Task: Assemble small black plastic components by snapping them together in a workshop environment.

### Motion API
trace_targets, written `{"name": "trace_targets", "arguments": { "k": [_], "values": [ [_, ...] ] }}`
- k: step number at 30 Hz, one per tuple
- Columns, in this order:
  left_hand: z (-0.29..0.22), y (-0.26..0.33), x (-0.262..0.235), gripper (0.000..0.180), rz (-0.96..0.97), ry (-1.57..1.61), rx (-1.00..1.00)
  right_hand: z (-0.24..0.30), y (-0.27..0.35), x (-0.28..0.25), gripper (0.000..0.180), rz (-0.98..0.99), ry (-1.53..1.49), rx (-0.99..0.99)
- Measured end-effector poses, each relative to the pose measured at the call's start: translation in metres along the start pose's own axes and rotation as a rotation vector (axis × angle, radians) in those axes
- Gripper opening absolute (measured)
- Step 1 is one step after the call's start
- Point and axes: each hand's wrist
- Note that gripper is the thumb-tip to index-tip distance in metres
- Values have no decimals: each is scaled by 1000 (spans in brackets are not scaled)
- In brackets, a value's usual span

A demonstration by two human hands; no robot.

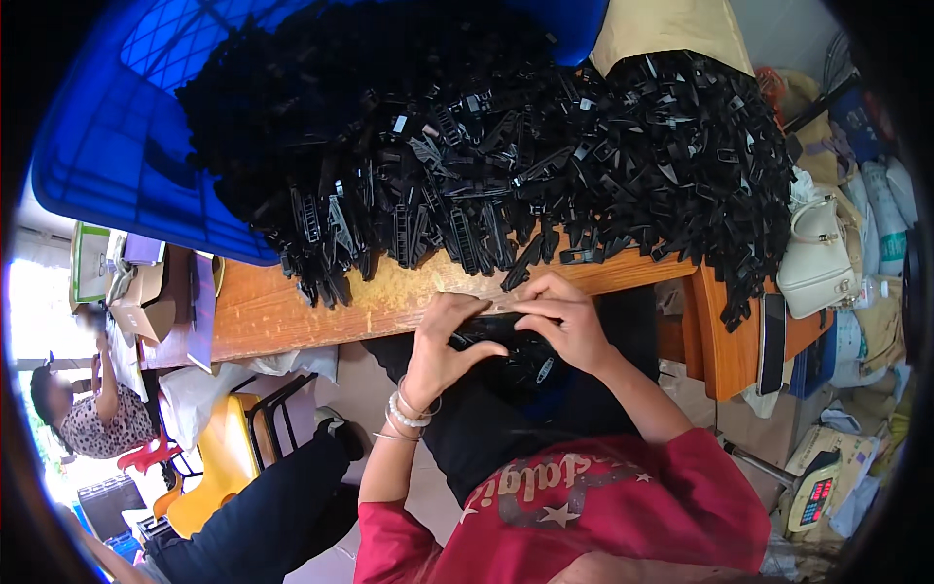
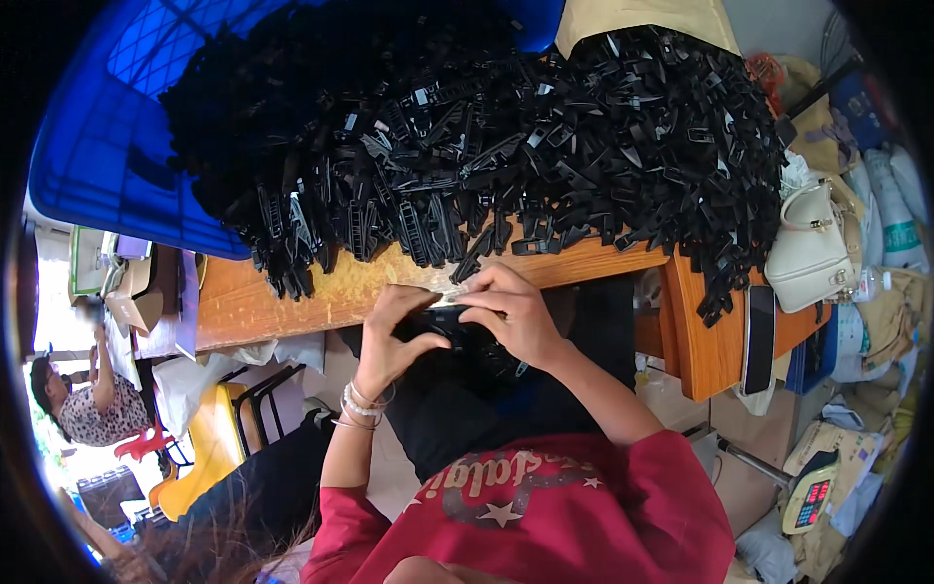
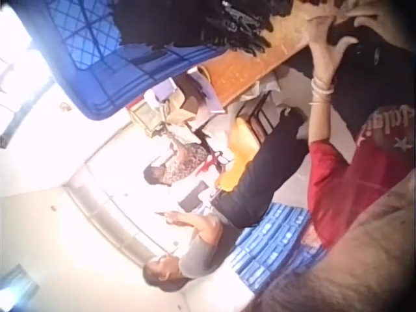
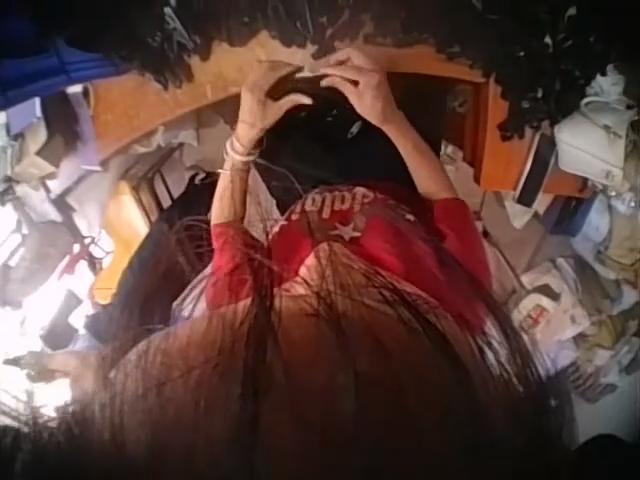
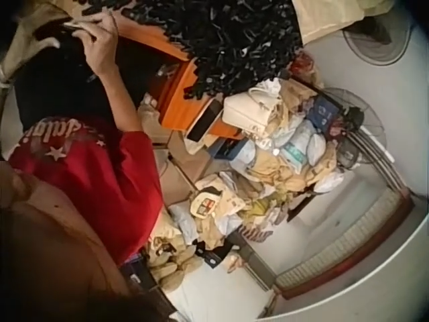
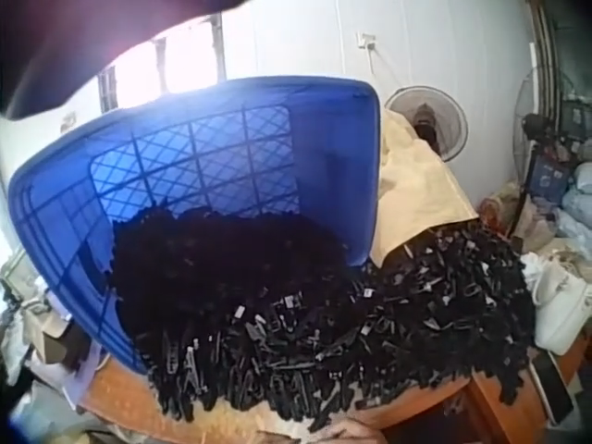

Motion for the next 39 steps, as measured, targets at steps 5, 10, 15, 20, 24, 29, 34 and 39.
{"name": "trace_targets", "arguments": {
  "k": [5, 10, 15, 20, 24, 29, 34, 39],
  "values": [
    [-6, -22, 26, 31, -69, -137, 44, 8, 3, -21, 38, -235, 109, 142],
    [-6, -30, 47, 37, 86, -502, 124, 6, -4, -13, 39, -247, 63, 130],
    [-23, -13, 31, 35, 83, -336, 65, -5, 2, -8, 50, -232, 251, -93],
    [-35, 11, 26, 24, -356, -254, -163, -5, -8, 4, 47, -172, 233, -180],
    [-15, 23, 21, 17, -364, -608, -288, 0, -14, 22, 46, -172, 131, -39],
    [-11, 14, 8, 11, -300, -571, -255, 8, -21, 14, 45, -266, 447, -188],
    [2, 6, -12, 34, -71, -489, -63, 13, -19, 10, 42, -261, 231, -113],
    [2, -1, -1, 24, -31, -296, -88, 1, -11, 14, 33, -208, -105, 144]
  ]
}}
Point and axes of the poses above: each hand's wrist, its own y-axis away from the middle knuckle, its own x-axis out of the palm, z = x × y, and after that the axes turned 8 degrees about x, right-handed
